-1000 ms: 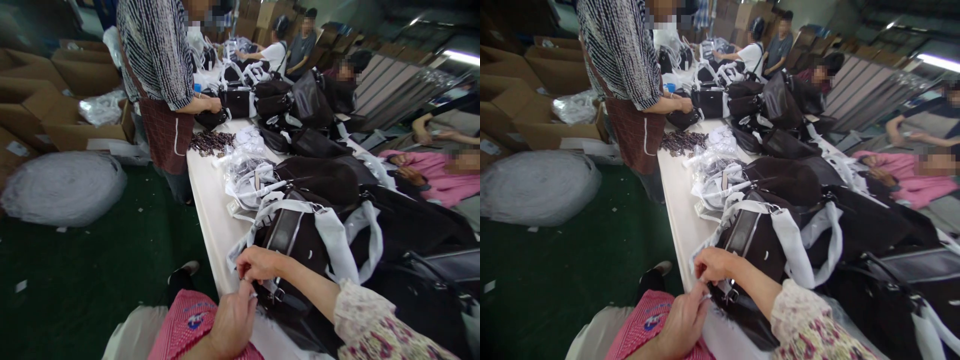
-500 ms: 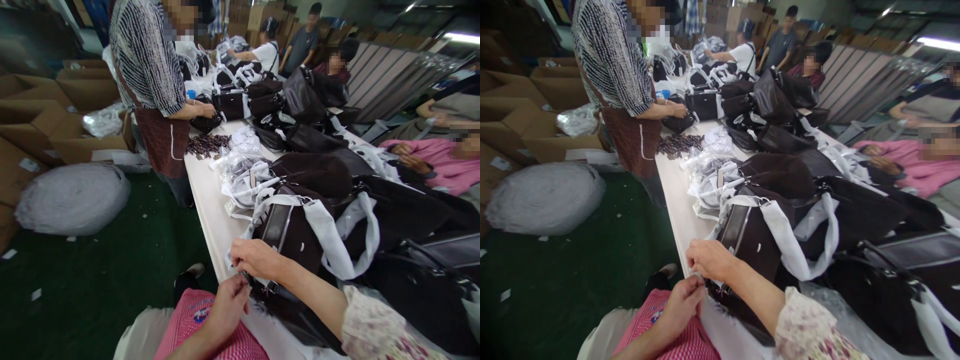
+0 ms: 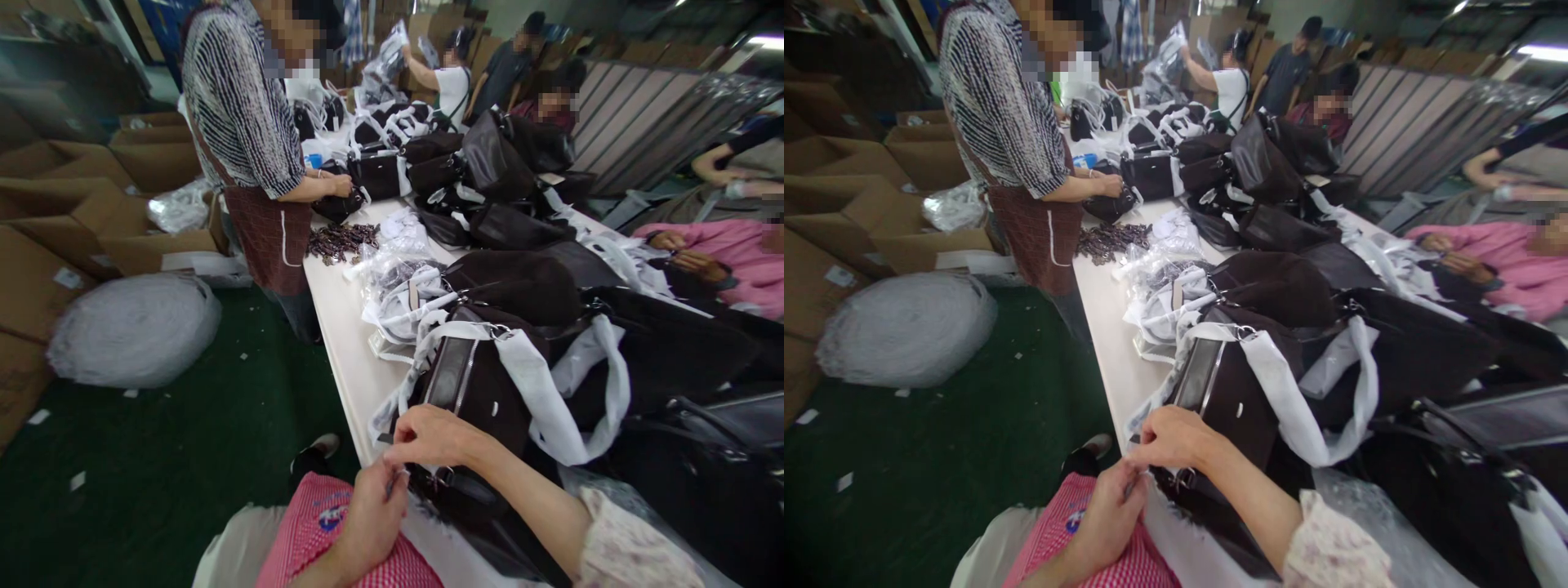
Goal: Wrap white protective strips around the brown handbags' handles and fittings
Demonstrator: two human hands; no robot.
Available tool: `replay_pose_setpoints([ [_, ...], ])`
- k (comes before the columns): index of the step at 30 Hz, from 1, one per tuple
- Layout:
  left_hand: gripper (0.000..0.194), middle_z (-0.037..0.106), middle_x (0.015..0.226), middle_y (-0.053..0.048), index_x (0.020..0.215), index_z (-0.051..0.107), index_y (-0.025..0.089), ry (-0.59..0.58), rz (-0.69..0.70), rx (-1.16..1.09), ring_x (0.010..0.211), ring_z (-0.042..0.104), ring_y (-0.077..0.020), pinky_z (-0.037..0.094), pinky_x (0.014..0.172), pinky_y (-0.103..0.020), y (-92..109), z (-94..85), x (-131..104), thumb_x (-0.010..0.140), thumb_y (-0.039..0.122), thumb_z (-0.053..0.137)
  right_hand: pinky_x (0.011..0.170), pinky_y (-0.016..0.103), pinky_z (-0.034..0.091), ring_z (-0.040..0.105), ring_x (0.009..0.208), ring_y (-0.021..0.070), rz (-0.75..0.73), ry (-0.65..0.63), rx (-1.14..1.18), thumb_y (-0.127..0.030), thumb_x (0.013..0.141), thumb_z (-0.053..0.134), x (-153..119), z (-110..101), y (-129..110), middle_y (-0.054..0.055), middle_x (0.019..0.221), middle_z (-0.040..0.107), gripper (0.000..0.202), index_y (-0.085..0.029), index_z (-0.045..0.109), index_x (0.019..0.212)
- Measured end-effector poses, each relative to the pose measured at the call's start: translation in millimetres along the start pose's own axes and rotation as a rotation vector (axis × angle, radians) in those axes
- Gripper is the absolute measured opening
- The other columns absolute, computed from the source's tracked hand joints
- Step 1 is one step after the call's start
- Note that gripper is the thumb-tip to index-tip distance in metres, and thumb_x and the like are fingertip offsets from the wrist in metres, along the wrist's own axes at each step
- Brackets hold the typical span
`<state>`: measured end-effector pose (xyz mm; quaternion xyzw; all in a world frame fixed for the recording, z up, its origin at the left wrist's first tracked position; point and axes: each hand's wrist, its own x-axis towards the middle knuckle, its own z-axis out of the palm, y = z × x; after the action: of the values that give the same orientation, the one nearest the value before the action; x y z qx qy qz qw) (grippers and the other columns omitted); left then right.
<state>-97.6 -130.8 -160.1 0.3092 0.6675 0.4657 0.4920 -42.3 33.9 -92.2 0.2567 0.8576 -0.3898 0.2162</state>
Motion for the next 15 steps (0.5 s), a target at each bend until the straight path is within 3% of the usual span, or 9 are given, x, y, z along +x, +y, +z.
replay_pose_setpoints([
  [3,0.011,0.052,0.066,0.001,0.083,0.054,0.018,-0.007,0.025,-0.012,0.06,0.049,-0.0135,0.038,0.059,-0.024,3,-2.1,1,0.083,0.024,0.045,0.061,0.023,0.036,0.063,0.074,0.0158,-0.024,0.018,0.039,-0.023,0.068,0.071,3,5,-1,-0.002,0.071,0.07,0.006,-0.022,0.075,0.072],
  [6,0.01,0.05,0.062,0.002,0.079,0.053,0.018,-0.028,-0.003,-0.05,0.057,0.047,-0.013,0.037,0.056,-0.024,3,-4.7,4,0.08,0.025,0.045,0.063,0.023,0.036,0.062,0.073,0.0147,-0.047,0.07,0.066,-0.015,0.07,0.065,4,11,-1,-0.002,0.068,0.069,0.01,-0.021,0.073,0.068],
  [11,0.018,0.052,0.054,0.005,0.088,0.053,0.018,-0.118,-0.151,-0.242,0.049,0.042,-0.0108,0.031,0.05,-0.022,-3,-8.0,10,0.072,0.024,0.047,0.064,0.023,0.036,0.059,0.07,0.0127,-0.105,0.174,0.103,-0.014,0.075,0.063,-5,16,-1,-0.003,0.071,0.066,0.011,-0.02,0.07,0.07],
  [15,0.021,0.053,0.053,0.006,0.092,0.05,0.019,-0.168,-0.24,-0.361,0.044,0.037,-0.0088,0.025,0.047,-0.021,-4,-14.0,14,0.077,0.033,0.053,0.067,0.024,0.034,0.057,0.073,0.0121,-0.163,0.256,0.085,-0.009,0.078,0.061,-19,26,-3,-0.003,0.074,0.061,0.014,-0.019,0.067,0.071],
])
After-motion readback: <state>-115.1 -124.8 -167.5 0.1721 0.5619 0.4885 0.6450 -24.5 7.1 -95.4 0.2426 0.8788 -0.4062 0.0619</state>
